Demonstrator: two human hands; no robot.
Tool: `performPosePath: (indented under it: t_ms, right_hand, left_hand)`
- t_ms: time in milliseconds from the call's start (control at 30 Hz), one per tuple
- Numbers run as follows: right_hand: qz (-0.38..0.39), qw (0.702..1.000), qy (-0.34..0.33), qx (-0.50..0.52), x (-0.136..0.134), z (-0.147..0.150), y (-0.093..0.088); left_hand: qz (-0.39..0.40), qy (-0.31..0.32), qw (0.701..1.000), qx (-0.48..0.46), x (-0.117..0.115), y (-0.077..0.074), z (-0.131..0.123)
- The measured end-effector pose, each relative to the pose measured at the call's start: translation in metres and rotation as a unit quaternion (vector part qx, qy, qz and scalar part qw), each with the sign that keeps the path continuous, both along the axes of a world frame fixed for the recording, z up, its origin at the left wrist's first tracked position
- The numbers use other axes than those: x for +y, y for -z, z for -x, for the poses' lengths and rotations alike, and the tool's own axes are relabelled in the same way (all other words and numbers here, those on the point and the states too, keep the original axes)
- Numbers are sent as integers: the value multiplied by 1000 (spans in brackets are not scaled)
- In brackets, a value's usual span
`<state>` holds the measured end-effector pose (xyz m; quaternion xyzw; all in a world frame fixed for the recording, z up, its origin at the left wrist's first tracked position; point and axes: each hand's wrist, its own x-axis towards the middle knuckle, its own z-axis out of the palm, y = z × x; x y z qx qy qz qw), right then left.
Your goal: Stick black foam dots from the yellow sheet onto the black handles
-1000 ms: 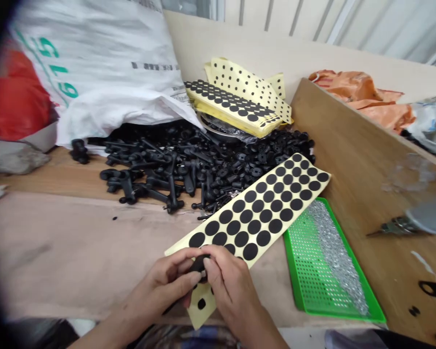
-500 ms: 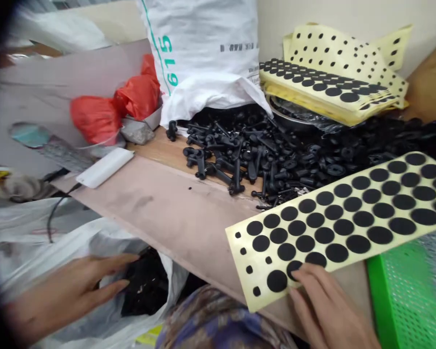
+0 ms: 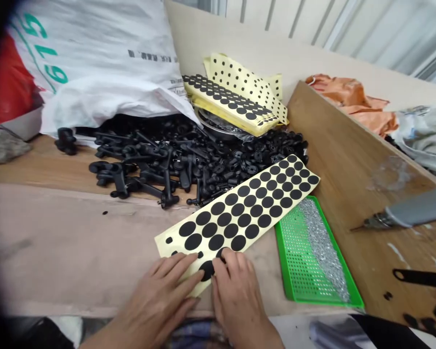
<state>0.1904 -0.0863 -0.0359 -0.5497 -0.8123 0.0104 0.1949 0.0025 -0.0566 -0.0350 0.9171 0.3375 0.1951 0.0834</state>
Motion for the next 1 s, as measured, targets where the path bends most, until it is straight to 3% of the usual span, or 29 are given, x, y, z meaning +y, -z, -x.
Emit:
performPosePath:
  t_ms: [300, 567, 767, 1000]
  right_hand:
    - [105, 987, -30, 122, 6, -3, -17]
    - [71, 996, -1, 53, 15, -1, -4]
    - [74, 996, 2, 44, 17, 2, -6]
    - [140, 980, -16, 144, 15, 3, -13]
  left_hand:
    - [-19, -9, 999, 46, 2, 5, 1]
    - [-49, -8, 997, 56, 1, 9, 3]
    - [-49, -5, 997, 60, 0, 8, 2]
    - [-32, -11, 998, 47, -2, 15, 1]
